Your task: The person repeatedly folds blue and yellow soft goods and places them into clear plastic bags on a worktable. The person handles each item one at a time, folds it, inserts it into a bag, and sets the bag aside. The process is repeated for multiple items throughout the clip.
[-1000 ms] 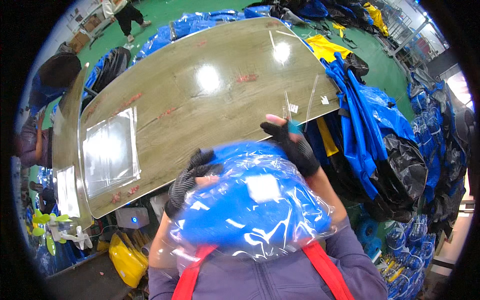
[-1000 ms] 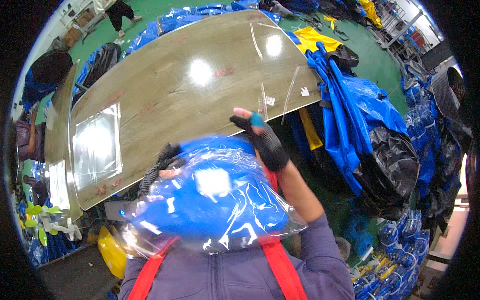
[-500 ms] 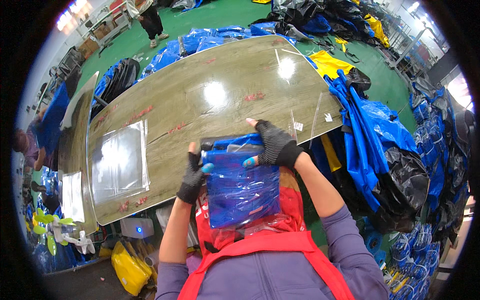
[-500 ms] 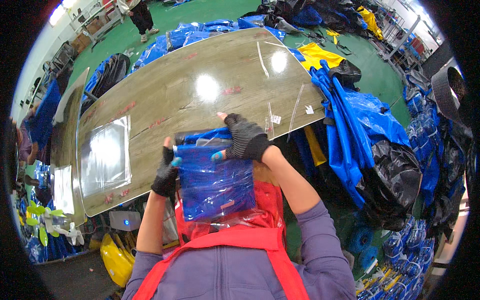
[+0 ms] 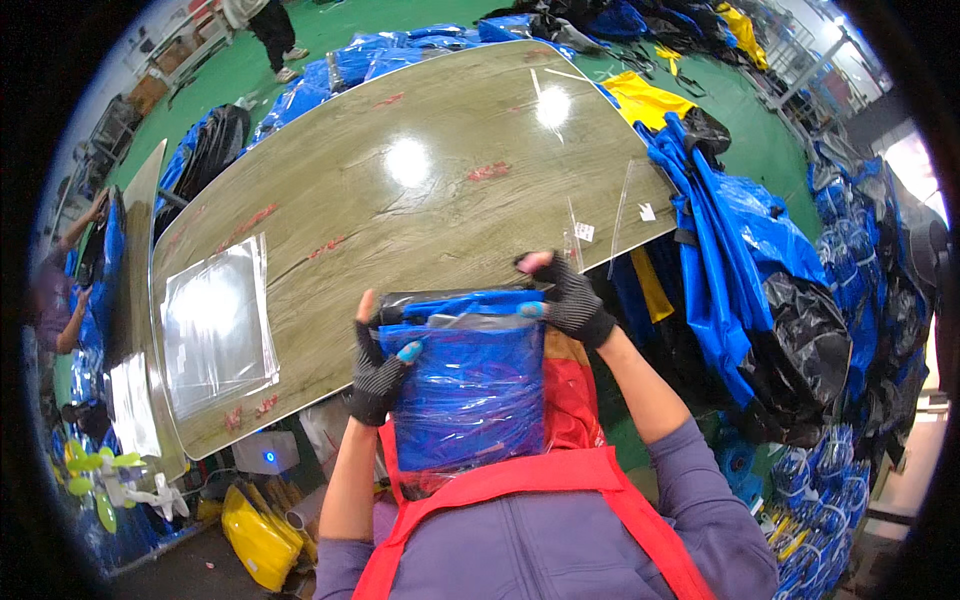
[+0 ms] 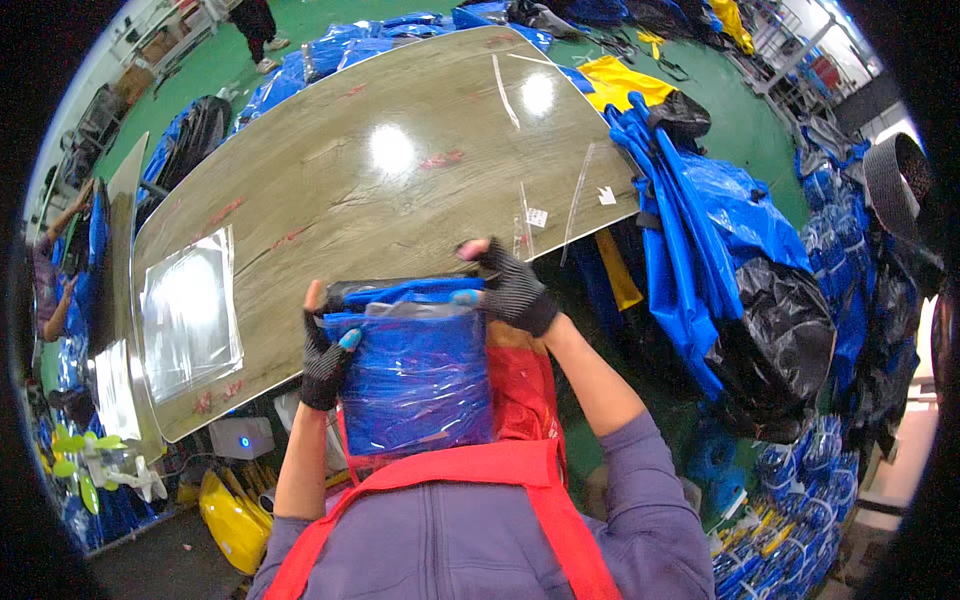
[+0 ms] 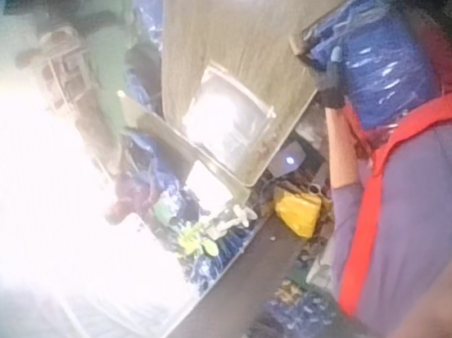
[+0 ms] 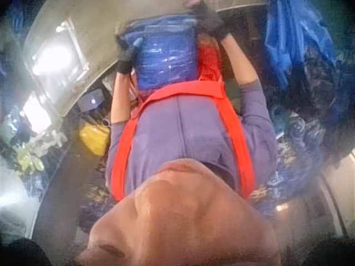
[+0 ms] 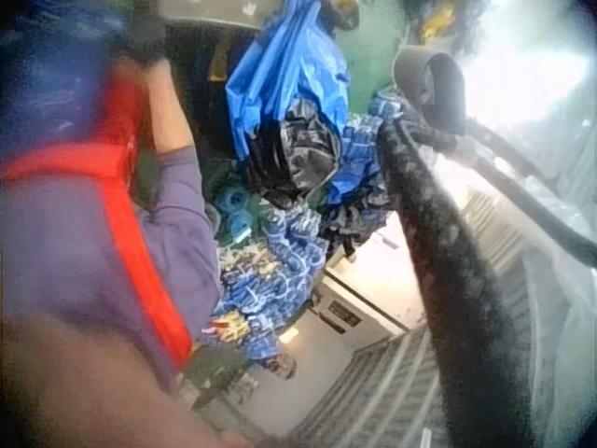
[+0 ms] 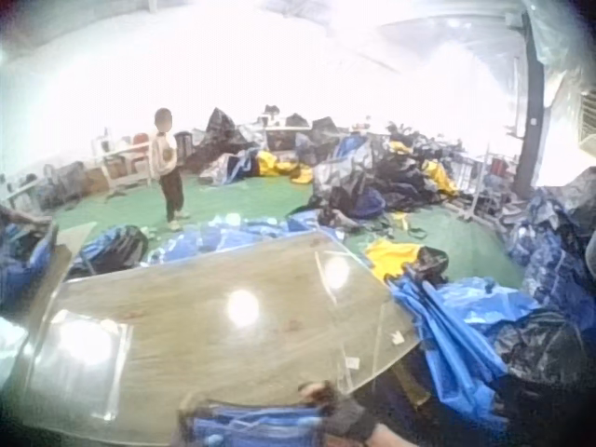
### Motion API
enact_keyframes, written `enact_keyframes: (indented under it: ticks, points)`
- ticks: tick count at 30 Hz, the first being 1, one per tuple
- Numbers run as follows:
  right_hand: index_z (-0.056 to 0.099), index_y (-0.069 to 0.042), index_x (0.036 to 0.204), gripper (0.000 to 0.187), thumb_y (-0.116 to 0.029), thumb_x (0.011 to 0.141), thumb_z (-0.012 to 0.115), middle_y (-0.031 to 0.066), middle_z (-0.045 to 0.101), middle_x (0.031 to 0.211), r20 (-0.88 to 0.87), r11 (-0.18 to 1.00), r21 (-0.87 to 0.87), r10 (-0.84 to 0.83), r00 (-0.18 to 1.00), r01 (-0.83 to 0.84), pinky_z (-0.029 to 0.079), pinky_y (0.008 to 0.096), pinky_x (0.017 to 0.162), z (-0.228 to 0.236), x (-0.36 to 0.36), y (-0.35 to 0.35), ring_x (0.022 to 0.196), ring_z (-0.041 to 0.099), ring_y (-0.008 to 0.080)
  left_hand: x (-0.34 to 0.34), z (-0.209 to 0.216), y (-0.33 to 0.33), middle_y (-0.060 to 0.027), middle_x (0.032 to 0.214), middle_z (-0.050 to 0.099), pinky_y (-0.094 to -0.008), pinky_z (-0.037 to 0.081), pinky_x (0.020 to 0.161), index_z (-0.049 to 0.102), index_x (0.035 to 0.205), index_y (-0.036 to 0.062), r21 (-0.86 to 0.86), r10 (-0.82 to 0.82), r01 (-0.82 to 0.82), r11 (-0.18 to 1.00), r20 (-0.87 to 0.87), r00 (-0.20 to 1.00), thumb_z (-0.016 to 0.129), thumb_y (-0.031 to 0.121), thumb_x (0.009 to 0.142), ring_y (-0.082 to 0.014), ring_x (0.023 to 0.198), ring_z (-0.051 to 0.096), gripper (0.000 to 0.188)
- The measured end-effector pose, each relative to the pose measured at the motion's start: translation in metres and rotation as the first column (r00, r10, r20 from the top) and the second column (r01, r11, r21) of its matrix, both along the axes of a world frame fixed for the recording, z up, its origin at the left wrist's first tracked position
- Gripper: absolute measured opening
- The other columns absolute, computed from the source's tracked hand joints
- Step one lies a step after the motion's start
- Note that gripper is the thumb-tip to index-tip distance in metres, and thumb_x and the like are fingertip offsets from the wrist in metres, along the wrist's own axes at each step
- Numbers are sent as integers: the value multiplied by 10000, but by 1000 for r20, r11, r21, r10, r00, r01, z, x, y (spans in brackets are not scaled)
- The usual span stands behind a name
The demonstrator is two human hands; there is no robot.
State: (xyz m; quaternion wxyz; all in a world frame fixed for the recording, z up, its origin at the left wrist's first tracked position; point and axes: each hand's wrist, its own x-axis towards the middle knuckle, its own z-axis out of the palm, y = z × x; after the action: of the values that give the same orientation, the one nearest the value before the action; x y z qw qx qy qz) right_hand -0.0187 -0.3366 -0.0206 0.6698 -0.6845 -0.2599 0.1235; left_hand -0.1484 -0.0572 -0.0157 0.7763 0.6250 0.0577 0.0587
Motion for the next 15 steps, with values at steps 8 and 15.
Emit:
enact_keyframes:
  ticks: [8,15]
  points:
    - [645,-35,1045,312,-91,765,771,124,608,1210,14,994,10,-113,994,112,500,324,905,-14,-43,-29,1074,595,184,-4,4,19,-225,1456,376,-445,264,1101,658,1046,45,208,91,-113,972,116,989,642,234,870,-323,1352,357,259]
    - [639,-18,945,198,-105,799,740,167,583,1212,223,962,-225,-105,969,156,512,313,834,4,-42,-19,1004,612,190,-4,6,10,-247,1382,463,-447,278,1086,669,983,20,285,181,-217,934,149,972,619,191,896,-335,1300,424,197]
